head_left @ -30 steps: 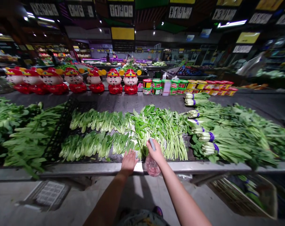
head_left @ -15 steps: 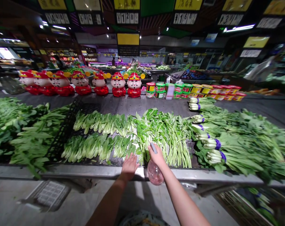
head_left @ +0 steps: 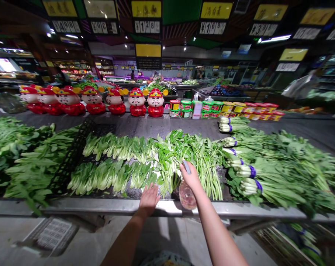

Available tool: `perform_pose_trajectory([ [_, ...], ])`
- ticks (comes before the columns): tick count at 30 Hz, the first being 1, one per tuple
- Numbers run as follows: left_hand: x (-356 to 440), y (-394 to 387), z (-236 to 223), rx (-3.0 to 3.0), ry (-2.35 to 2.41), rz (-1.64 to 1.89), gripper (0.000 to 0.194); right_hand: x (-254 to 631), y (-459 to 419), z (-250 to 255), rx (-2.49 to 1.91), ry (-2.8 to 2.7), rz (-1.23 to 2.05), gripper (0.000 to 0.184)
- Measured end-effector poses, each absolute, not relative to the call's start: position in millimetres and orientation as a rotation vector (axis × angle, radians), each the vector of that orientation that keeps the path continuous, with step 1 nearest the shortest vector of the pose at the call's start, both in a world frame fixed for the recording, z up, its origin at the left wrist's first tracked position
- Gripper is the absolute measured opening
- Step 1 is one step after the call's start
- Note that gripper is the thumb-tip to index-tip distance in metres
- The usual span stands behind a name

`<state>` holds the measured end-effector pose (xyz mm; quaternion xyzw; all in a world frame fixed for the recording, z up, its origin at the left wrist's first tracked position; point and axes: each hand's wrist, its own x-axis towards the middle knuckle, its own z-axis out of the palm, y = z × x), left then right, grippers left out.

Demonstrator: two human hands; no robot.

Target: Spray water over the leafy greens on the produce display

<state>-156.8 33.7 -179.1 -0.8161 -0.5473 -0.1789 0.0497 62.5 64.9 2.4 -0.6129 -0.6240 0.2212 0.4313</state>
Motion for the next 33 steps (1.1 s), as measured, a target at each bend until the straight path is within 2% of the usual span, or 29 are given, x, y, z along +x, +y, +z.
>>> perform_pose_trajectory([
  [18, -153, 30, -149, -2.644, -1.880, -0.268, 0.047, 88, 39, 9, -1.577, -1.458, 0.612, 0.030],
  [24, -131, 35, -135, -2.554, -1.976, -0.274, 0.046, 103, 39, 10, -1.566, -1.428, 0.625, 0.031],
  [33, -93, 39, -136, -2.702, -1.900, -0.279, 0.050, 114, 44, 12, -1.561, -1.481, 0.608, 0.033],
])
